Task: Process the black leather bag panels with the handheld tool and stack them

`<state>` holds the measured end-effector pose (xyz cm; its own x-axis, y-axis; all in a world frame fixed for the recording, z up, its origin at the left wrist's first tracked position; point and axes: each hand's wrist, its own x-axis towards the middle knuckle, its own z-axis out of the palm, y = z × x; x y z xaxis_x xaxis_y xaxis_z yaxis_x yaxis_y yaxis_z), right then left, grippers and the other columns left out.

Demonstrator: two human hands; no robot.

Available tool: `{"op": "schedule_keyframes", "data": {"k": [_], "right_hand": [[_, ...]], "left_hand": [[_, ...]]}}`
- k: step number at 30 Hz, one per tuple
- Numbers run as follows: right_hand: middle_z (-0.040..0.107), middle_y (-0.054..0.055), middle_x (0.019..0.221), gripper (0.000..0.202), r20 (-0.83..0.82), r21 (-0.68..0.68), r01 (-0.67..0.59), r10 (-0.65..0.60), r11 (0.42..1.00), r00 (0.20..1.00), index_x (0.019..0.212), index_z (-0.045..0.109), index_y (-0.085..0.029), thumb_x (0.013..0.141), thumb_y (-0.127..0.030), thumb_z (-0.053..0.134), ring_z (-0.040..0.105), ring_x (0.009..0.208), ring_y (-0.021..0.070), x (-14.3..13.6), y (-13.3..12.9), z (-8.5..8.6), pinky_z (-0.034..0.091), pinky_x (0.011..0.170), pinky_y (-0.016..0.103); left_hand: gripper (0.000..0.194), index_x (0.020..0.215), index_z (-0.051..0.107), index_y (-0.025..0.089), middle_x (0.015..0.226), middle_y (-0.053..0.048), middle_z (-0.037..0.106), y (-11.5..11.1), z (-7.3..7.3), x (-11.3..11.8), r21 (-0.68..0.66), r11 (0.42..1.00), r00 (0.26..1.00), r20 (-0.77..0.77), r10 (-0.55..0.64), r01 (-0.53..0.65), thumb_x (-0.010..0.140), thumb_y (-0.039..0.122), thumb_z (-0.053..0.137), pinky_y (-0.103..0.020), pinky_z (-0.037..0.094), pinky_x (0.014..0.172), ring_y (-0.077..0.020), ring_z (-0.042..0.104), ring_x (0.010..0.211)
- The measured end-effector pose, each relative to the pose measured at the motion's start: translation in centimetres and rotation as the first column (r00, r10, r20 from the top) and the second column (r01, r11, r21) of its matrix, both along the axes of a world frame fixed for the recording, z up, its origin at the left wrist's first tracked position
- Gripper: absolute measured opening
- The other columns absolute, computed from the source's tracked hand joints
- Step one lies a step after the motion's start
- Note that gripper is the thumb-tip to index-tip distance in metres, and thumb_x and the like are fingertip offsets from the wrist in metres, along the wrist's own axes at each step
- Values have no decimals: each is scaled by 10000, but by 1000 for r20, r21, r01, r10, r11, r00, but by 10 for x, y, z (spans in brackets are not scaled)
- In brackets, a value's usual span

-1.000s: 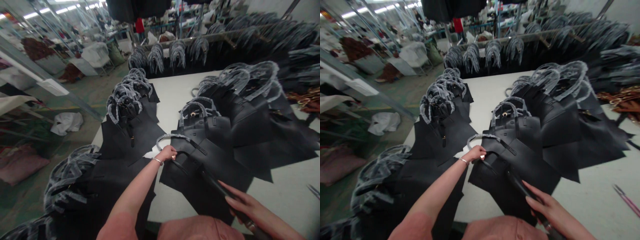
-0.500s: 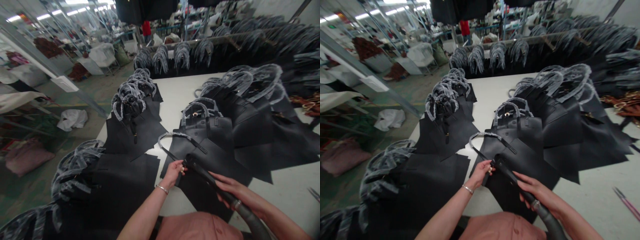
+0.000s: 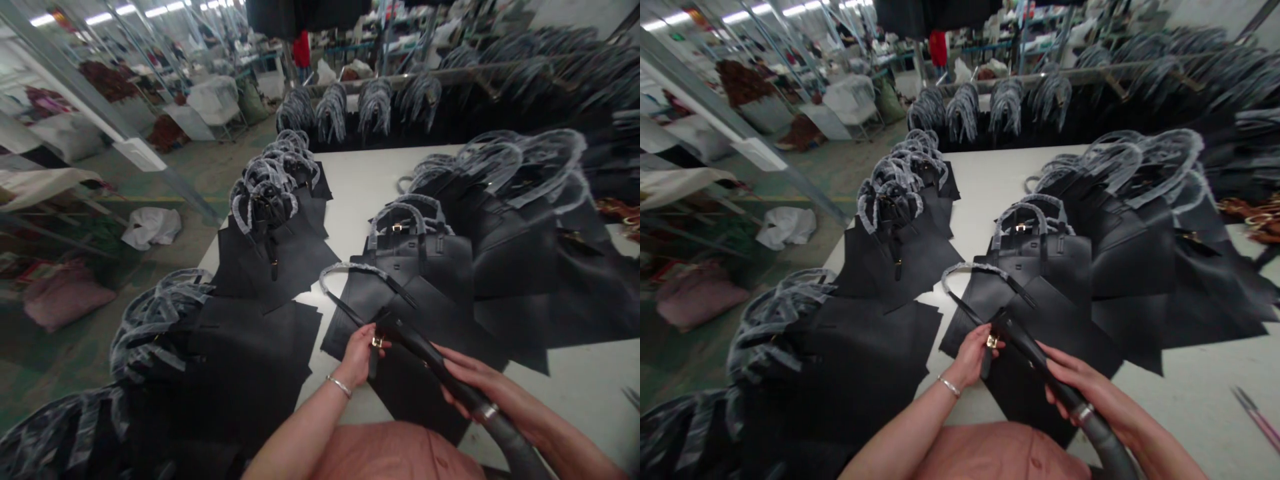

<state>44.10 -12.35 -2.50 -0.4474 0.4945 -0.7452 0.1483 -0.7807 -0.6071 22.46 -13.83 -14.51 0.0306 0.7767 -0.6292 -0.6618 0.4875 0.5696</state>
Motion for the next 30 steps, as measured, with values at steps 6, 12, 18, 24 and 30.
{"op": "schedule_keyframes", "data": {"k": [6, 12, 18, 24, 30], "right_hand": [[668, 5, 623, 755, 82, 68, 27, -33, 997, 996, 1445, 318, -230, 810, -484, 637, 570, 471, 129, 6, -2, -5, 378, 382, 173], [664, 11, 633, 741, 84, 18, 40, -41, 999, 996, 1447, 321, -228, 822, -476, 631, 548, 470, 119, 25, -11, 3, 369, 390, 171], [658, 19, 595, 711, 54, -47, 37, -34, 998, 998, 1452, 307, -208, 853, -464, 591, 554, 449, 127, 27, -20, 1, 364, 386, 178], [681, 39, 624, 679, 40, -31, 75, -73, 997, 997, 1432, 342, -207, 853, -456, 594, 554, 442, 119, 22, -14, -3, 357, 367, 158], [696, 49, 622, 652, -20, -27, 56, -56, 998, 998, 1431, 345, -198, 869, -423, 584, 573, 420, 114, 22, -16, -8, 384, 363, 149]], "left_hand": [[182, 823, 578, 117, 712, -31, 556, -6, -2, 14, -126, 992, 980, 201, 3, 23, 697, 199, 680, -188, 336, 479, -64, 442, 511], [235, 727, 648, 106, 629, 6, 546, -12, -2, 28, 109, 992, 988, -135, 76, -61, 570, 200, 796, -201, 344, 553, -75, 454, 569], [227, 846, 716, 141, 790, -34, 668, -15, -5, 33, 192, 981, 965, -263, 19, 33, 626, 195, 735, -228, 399, 669, -113, 547, 680], [217, 864, 715, 136, 807, -45, 677, -15, -9, 35, 195, 980, 930, -368, 27, 48, 653, 180, 694, -239, 408, 681, -132, 556, 705], [194, 889, 704, 132, 773, -14, 656, -15, -10, 33, 232, 952, 834, -551, -39, 198, 723, 195, 624, -226, 390, 641, -129, 530, 686]]}}
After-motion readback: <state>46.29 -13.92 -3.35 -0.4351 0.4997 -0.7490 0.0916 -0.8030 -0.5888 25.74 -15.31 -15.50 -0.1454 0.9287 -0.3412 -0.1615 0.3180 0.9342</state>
